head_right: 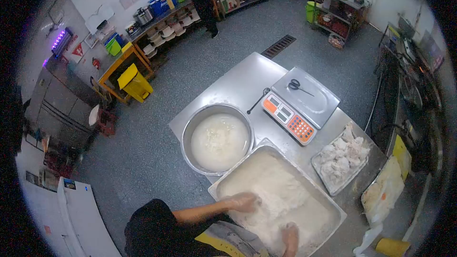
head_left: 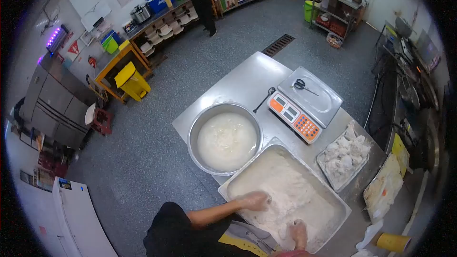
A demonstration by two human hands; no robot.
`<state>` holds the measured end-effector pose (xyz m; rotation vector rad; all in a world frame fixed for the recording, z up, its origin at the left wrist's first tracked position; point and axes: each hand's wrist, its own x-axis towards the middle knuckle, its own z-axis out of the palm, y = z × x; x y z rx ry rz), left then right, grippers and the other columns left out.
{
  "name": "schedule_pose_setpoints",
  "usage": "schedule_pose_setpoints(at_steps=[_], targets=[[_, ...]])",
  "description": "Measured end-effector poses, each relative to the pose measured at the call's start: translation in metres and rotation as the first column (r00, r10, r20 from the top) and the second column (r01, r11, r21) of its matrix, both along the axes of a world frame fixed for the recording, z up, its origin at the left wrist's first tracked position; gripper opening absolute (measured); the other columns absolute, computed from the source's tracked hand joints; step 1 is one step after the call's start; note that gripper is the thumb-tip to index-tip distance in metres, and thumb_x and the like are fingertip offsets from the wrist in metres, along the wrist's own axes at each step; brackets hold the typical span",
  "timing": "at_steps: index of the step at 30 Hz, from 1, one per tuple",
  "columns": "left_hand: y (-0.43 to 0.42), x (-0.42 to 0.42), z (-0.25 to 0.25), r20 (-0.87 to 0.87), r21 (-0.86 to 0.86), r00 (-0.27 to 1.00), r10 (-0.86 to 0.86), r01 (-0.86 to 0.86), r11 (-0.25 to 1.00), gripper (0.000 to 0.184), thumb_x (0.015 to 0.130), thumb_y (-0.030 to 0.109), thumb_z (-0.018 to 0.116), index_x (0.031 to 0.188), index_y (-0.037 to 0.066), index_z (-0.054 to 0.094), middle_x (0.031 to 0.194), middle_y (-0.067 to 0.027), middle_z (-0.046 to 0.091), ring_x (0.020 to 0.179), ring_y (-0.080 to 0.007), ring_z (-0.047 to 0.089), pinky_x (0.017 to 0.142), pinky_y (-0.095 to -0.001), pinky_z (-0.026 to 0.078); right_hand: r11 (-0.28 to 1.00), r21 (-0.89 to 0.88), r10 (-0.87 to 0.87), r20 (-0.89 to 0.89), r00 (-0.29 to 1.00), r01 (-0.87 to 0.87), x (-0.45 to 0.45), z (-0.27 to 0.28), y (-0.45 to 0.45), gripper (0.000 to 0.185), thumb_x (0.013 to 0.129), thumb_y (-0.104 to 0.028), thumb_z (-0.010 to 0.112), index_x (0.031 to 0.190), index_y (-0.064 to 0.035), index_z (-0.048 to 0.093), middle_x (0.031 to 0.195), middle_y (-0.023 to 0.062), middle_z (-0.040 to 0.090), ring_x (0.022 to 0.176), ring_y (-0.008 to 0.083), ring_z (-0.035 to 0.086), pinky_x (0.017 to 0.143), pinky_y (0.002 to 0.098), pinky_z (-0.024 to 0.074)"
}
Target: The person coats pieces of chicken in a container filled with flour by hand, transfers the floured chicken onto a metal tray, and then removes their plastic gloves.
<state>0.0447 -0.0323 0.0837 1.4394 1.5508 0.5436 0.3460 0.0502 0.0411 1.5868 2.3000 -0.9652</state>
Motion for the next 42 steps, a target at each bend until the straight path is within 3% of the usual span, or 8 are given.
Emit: schedule_pose_setpoints(at_steps=[10, 21, 23, 27, 30, 33, 38, 42], targets=[[-0.005, -0.013, 0.013, -0.173, -0.265, 0.984, -0.034, -0.013, 0.964, 0.048, 0.070, 0.039, 0.062, 0.092, -0.004, 0.060, 0.092, -0.0247, 0.062, 0.088, -0.0382, 0.060, 0.078, -0.0442, 0.047, 0.986, -0.146, 0.099, 0.162, 0.982, -0.075, 0.012, -0.012, -0.007, 0.060, 0.061, -0.042, 0.073, 0.102, 0.0000, 0.058, 0.097, 0.0200, 0.062, 0.092, 0.0329, 0.060, 0.080, 0.0386, 0.0473], [-0.006, 0.024, -0.028, -0.182, -0.121, 0.976, -0.123, 0.102, 0.987, 0.045, 0.063, 0.030, 0.065, 0.089, -0.006, 0.059, 0.087, -0.0233, 0.062, 0.082, -0.0355, 0.061, 0.075, -0.0424, 0.048, 0.918, -0.371, -0.226, -0.203, 0.953, 0.139, 0.014, 0.022, -0.009, 0.048, 0.067, -0.027, 0.070, 0.105, 0.0006, 0.056, 0.101, 0.0180, 0.061, 0.090, 0.0267, 0.060, 0.077, 0.0362, 0.0482], [-0.013, 0.028, -0.033, -0.253, -0.022, 0.944, -0.214, 0.216, 0.976, 0.035, 0.067, 0.025, 0.060, 0.087, -0.004, 0.059, 0.085, -0.0209, 0.062, 0.080, -0.0340, 0.061, 0.074, -0.0415, 0.048, 0.790, -0.559, -0.198, 0.157, 0.967, 0.253, -0.017, 0.078, -0.003, 0.060, 0.068, -0.028, 0.064, 0.122, -0.0060, 0.048, 0.106, 0.0168, 0.058, 0.098, 0.0265, 0.057, 0.080, 0.0342, 0.0452], [-0.014, 0.028, -0.063, -0.067, 0.175, 0.998, 0.010, 0.002, 0.985, 0.024, 0.076, 0.016, 0.047, 0.088, -0.001, 0.059, 0.085, -0.0185, 0.061, 0.080, -0.0318, 0.061, 0.074, -0.0401, 0.049, 0.896, -0.435, 0.043, -0.102, 0.994, -0.083, 0.007, 0.043, 0.006, 0.061, 0.068, -0.026, 0.063, 0.125, -0.0082, 0.046, 0.107, 0.0163, 0.059, 0.100, 0.0278, 0.057, 0.082, 0.0348, 0.0446], [-0.018, 0.034, -0.068, -0.111, 0.142, 0.992, -0.058, 0.074, 0.987, 0.025, 0.081, 0.011, 0.039, 0.092, -0.001, 0.058, 0.089, -0.0181, 0.061, 0.084, -0.0306, 0.061, 0.077, -0.0390, 0.048, 0.901, -0.423, 0.114, 0.028, 0.993, -0.092, -0.001, 0.050, -0.008, 0.059, 0.069, -0.029, 0.063, 0.123, -0.0086, 0.049, 0.109, 0.0162, 0.058, 0.105, 0.0302, 0.054, 0.087, 0.0374, 0.0429], [-0.024, 0.032, -0.074, -0.188, 0.477, 0.982, 0.004, 0.088, 0.875, 0.025, 0.081, 0.012, 0.042, 0.096, -0.001, 0.056, 0.087, -0.0173, 0.062, 0.084, -0.0306, 0.061, 0.075, -0.0384, 0.049, 0.997, 0.070, 0.005, 0.279, 0.960, -0.026, -0.018, 0.061, -0.029, 0.057, 0.069, -0.036, 0.064, 0.118, -0.0095, 0.054, 0.108, 0.0177, 0.059, 0.106, 0.0319, 0.054, 0.089, 0.0396, 0.0418], [-0.018, 0.028, -0.050, -0.407, -0.189, 0.816, -0.409, 0.363, 0.912, 0.034, 0.085, 0.014, 0.041, 0.114, 0.001, 0.051, 0.107, -0.0148, 0.059, 0.093, -0.0226, 0.059, 0.081, -0.0365, 0.047, 0.940, -0.311, 0.204, 0.182, 0.962, -0.141, -0.034, 0.069, -0.008, 0.062, 0.066, -0.046, 0.069, 0.115, -0.0101, 0.057, 0.109, 0.0182, 0.059, 0.106, 0.0302, 0.055, 0.088, 0.0391, 0.0427], [-0.023, 0.029, -0.083, -0.420, -0.075, 0.793, -0.441, 0.454, 0.888, 0.041, 0.082, 0.018, 0.045, 0.119, 0.001, 0.049, 0.113, -0.0148, 0.057, 0.101, -0.0262, 0.056, 0.086, -0.0380, 0.045, 0.928, -0.326, 0.255, 0.200, 0.946, -0.181, -0.039, 0.068, -0.006, 0.060, 0.066, -0.046, 0.069, 0.114, -0.0108, 0.058, 0.108, 0.0180, 0.059, 0.105, 0.0298, 0.055, 0.088, 0.0386, 0.0427]])
